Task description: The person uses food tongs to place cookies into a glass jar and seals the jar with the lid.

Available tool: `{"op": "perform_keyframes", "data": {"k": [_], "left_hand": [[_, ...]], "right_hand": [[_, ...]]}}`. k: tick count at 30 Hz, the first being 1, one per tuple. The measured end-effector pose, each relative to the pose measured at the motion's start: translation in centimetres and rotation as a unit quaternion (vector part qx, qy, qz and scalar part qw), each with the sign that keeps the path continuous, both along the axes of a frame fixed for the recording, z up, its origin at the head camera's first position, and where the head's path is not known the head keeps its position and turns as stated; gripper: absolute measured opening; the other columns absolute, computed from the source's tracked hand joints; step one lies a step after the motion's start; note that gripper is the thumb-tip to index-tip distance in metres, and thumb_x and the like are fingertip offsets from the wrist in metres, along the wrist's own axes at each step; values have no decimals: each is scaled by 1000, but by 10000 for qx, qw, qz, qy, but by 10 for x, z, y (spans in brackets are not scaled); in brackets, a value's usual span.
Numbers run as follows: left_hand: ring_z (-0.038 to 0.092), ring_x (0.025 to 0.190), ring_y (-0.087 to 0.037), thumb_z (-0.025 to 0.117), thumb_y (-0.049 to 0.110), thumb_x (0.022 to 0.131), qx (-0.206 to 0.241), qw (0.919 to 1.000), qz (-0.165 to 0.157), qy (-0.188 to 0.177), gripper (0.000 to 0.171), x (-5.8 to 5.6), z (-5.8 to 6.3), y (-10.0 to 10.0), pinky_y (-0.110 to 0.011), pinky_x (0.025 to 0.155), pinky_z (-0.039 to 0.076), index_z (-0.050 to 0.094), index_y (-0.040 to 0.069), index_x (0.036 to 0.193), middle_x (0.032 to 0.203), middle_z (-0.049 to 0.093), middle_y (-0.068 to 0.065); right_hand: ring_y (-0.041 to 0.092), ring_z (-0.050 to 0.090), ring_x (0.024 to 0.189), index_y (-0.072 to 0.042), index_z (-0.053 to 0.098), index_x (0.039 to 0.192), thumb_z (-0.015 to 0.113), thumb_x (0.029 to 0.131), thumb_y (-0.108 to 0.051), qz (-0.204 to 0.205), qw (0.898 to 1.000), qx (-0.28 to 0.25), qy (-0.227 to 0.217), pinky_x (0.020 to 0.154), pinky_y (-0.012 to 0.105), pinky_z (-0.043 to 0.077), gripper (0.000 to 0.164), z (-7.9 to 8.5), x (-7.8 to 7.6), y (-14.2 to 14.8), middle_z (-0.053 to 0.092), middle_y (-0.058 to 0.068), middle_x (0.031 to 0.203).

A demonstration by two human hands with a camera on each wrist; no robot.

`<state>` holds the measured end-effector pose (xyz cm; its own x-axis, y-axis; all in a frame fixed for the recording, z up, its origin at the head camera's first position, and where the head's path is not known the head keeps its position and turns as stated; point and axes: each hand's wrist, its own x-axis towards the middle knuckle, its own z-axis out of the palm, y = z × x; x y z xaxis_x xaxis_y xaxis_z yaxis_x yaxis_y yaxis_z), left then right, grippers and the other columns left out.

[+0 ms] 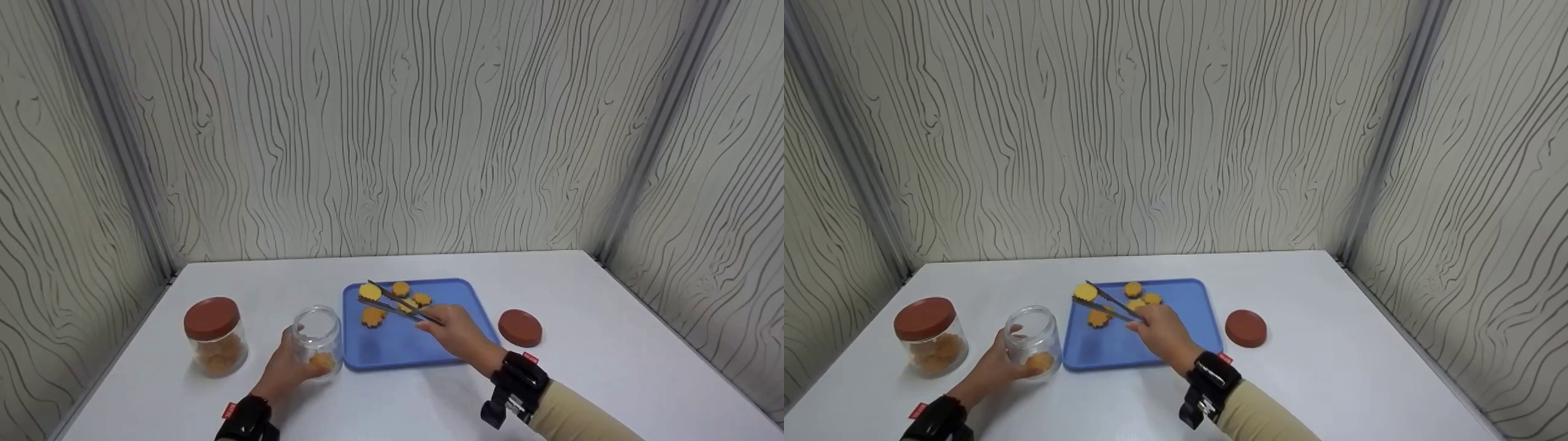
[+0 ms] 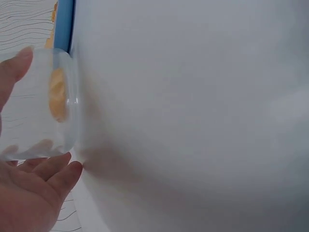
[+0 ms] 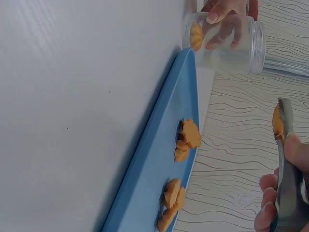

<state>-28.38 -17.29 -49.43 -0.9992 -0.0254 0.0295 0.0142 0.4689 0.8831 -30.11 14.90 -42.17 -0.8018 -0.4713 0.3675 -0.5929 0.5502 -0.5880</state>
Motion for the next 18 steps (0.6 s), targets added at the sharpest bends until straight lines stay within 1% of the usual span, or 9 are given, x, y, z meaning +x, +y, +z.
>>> {"op": "perform_keyframes", "data": {"k": [3,5,7,9,14,16,18], "left_hand": [[35,132,-48,90,13,65,18,10000,6,-40,104,0,0,0,-60,107,29,25,-4,144,142,39,-33],[34,133,-48,90,15,65,38,10000,26,-86,105,0,0,0,-60,107,28,25,-4,145,142,39,-33],[33,133,-48,90,16,65,60,9999,35,-133,105,0,0,0,-60,107,28,24,-3,145,143,38,-32],[34,133,-48,90,16,65,45,10000,15,-87,106,1,0,0,-60,107,29,24,-4,145,143,39,-32],[38,130,-47,90,14,65,-56,9999,-35,106,105,3,1,1,-59,106,32,24,-6,143,141,41,-31],[39,130,-47,90,13,65,-48,9999,-38,126,104,3,1,1,-59,105,32,24,-6,143,141,41,-31],[39,130,-47,90,13,65,-29,9999,-44,147,103,3,1,2,-59,105,32,25,-6,143,140,42,-30]], "right_hand": [[12,44,68,-2,69,92,63,95,-16,59,10000,5,59,61,28,35,15,1,1,-5,56,-1,79],[10,40,65,-3,66,87,63,95,-16,89,9999,17,56,60,28,32,15,0,1,-10,47,-3,74],[9,36,63,-4,63,83,63,95,-16,93,10000,-2,-10,58,27,30,17,0,1,-13,41,-5,71],[8,33,61,-5,60,81,62,95,-17,92,9999,-34,-135,58,27,28,19,0,2,-17,36,-5,70],[10,30,60,-4,57,79,60,97,-19,132,9991,-96,-403,59,29,27,23,3,4,-25,32,-3,69],[10,29,60,-4,55,78,59,97,-19,151,9989,-84,-443,60,30,27,25,4,5,-29,31,-3,68],[10,31,60,-4,58,81,59,97,-19,168,9988,-78,-457,60,30,28,22,5,5,-32,33,-4,69]]}}
